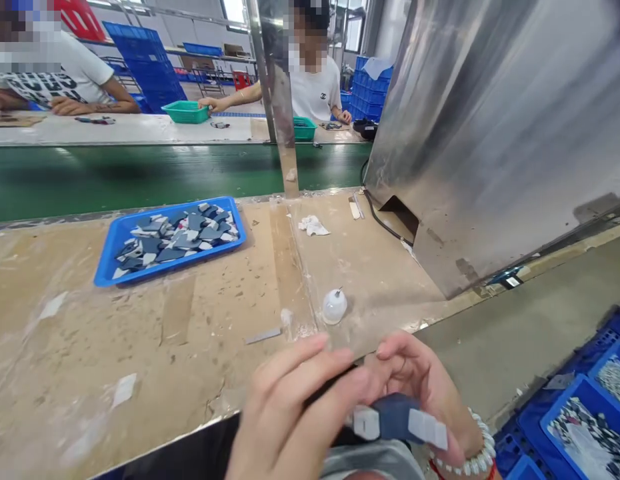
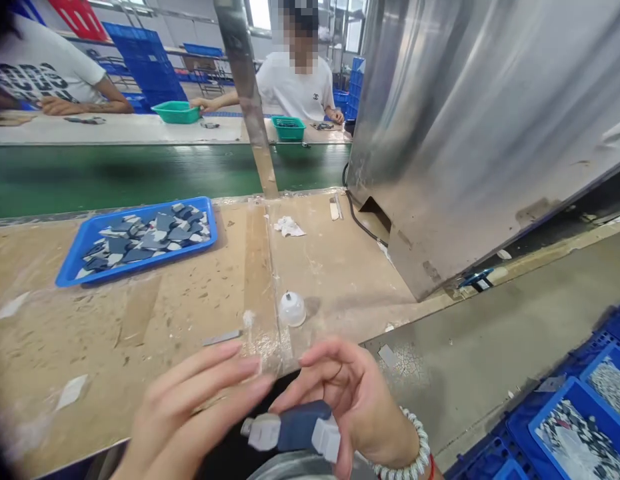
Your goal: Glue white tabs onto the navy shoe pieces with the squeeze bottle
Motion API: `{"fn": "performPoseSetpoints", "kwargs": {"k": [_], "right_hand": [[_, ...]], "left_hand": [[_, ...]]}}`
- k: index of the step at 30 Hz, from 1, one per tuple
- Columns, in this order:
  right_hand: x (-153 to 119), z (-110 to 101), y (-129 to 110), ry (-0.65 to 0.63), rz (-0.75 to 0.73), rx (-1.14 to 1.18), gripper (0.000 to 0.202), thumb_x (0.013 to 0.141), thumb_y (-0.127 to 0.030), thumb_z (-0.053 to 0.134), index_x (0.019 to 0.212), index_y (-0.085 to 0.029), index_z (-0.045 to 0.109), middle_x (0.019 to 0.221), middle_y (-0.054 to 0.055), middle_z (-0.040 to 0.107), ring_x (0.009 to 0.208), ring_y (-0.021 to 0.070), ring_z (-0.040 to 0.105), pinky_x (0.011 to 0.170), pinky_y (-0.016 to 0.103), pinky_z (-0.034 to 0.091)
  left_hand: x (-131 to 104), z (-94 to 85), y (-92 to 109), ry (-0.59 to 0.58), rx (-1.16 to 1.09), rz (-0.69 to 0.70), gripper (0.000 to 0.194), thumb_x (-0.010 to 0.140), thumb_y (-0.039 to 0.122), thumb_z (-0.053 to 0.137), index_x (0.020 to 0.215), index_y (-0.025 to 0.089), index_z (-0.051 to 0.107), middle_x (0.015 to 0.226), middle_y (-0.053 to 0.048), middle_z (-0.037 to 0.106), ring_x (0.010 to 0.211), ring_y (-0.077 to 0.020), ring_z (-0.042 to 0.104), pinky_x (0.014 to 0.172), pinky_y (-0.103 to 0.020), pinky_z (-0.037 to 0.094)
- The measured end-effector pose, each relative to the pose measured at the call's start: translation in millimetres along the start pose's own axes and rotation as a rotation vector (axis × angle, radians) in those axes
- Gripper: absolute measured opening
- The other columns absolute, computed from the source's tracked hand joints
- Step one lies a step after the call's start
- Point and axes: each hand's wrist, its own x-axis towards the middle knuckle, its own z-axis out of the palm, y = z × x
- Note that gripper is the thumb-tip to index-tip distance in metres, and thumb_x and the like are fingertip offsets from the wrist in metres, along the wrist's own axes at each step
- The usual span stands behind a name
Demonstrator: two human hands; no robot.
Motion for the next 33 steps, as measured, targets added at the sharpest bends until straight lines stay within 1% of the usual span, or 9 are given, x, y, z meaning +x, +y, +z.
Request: {"fn": "performPoseSetpoints", "kwargs": {"k": [3, 9, 14, 18, 22, 25, 27, 28, 33], "right_hand": [[4, 2, 11, -0.045, 0.091, 0.082, 0.049, 0.066, -0.029, 0.096, 0.107, -0.023, 0.07, 0.093, 0.001, 0.078, 0.083, 0.0087, 0.074, 0.077, 0.014, 0.055], [10, 4, 31, -0.128, 0.256, 0.046, 0.046, 0.077, -0.045, 0.088, 0.112, -0.021, 0.068, 0.092, 0.001, 0.073, 0.079, 0.0058, 0.066, 0.075, 0.013, 0.049], [13, 4, 42, -0.095, 0.236, 0.055, 0.041, 0.081, -0.044, 0.086, 0.109, -0.021, 0.069, 0.081, -0.001, 0.069, 0.073, 0.0073, 0.065, 0.07, 0.014, 0.05], [20, 6, 44, -0.08, 0.243, -0.042, 0.041, 0.08, -0.044, 0.086, 0.11, -0.023, 0.067, 0.074, -0.003, 0.065, 0.065, 0.0063, 0.059, 0.065, 0.014, 0.047], [22, 7, 39, 0.032, 0.234, -0.422, 0.039, 0.095, -0.054, 0.066, 0.123, -0.027, 0.065, 0.09, 0.002, 0.072, 0.076, 0.0108, 0.063, 0.077, 0.022, 0.052], [19, -8, 30, 0.415, 0.005, -0.845, 0.031, 0.1, -0.054, 0.058, 0.102, -0.025, 0.069, 0.08, 0.0, 0.067, 0.07, 0.0107, 0.059, 0.068, 0.019, 0.05], [20, -26, 24, 0.716, -0.192, -1.046, 0.026, 0.094, -0.05, 0.069, 0.09, -0.024, 0.065, 0.076, -0.002, 0.061, 0.068, 0.0109, 0.056, 0.065, 0.018, 0.047], [21, -35, 21, 0.77, -0.253, -1.122, 0.026, 0.089, -0.049, 0.075, 0.095, -0.025, 0.065, 0.083, -0.001, 0.062, 0.075, 0.0122, 0.058, 0.068, 0.019, 0.049], [37, -55, 20, 0.467, -0.2, -1.408, 0.057, 0.086, -0.052, 0.077, 0.135, -0.037, 0.054, 0.133, 0.002, 0.057, 0.114, 0.0222, 0.056, 0.096, 0.034, 0.047]], "left_hand": [[10, -1.3, 7, -0.113, -0.075, -0.002, 0.035, 0.101, 0.053, 0.055, 0.104, 0.023, 0.073, 0.106, -0.005, 0.074, 0.123, -0.0246, 0.06, 0.102, -0.034, 0.055], [-6, -13.4, 4, -0.088, -0.102, -0.096, 0.026, 0.099, 0.044, 0.064, 0.102, 0.02, 0.073, 0.097, -0.006, 0.076, 0.117, -0.027, 0.065, 0.097, -0.038, 0.06], [-10, -21.4, -4, -0.142, -0.118, -0.09, 0.021, 0.099, 0.039, 0.066, 0.106, 0.02, 0.073, 0.093, -0.005, 0.077, 0.115, -0.0273, 0.066, 0.095, -0.037, 0.061], [-17, -22.0, -8, -0.1, -0.132, -0.107, 0.023, 0.101, 0.041, 0.063, 0.107, 0.021, 0.072, 0.094, -0.006, 0.076, 0.113, -0.0272, 0.066, 0.092, -0.037, 0.06], [-35, -15.3, -13, -0.133, -0.121, -0.38, 0.012, 0.101, 0.033, 0.063, 0.108, 0.024, 0.068, 0.106, -0.006, 0.069, 0.119, -0.0275, 0.058, 0.097, -0.04, 0.055], [-53, -5.1, -22, -0.193, -0.073, -0.528, 0.007, 0.101, 0.023, 0.06, 0.106, 0.025, 0.064, 0.109, -0.006, 0.063, 0.122, -0.0268, 0.051, 0.098, -0.041, 0.051], [-62, 2.2, -30, -0.235, -0.018, -0.543, 0.006, 0.1, 0.022, 0.06, 0.106, 0.025, 0.062, 0.112, -0.006, 0.062, 0.122, -0.0275, 0.049, 0.097, -0.042, 0.05], [-66, 5.5, -33, -0.239, 0.015, -0.539, 0.008, 0.1, 0.023, 0.061, 0.107, 0.024, 0.061, 0.113, -0.007, 0.062, 0.121, -0.0278, 0.049, 0.097, -0.042, 0.05], [-66, 14.4, -37, -0.162, 0.099, -0.579, 0.015, 0.1, 0.022, 0.061, 0.115, 0.024, 0.059, 0.112, -0.006, 0.066, 0.118, -0.0283, 0.052, 0.096, -0.044, 0.049]]}}
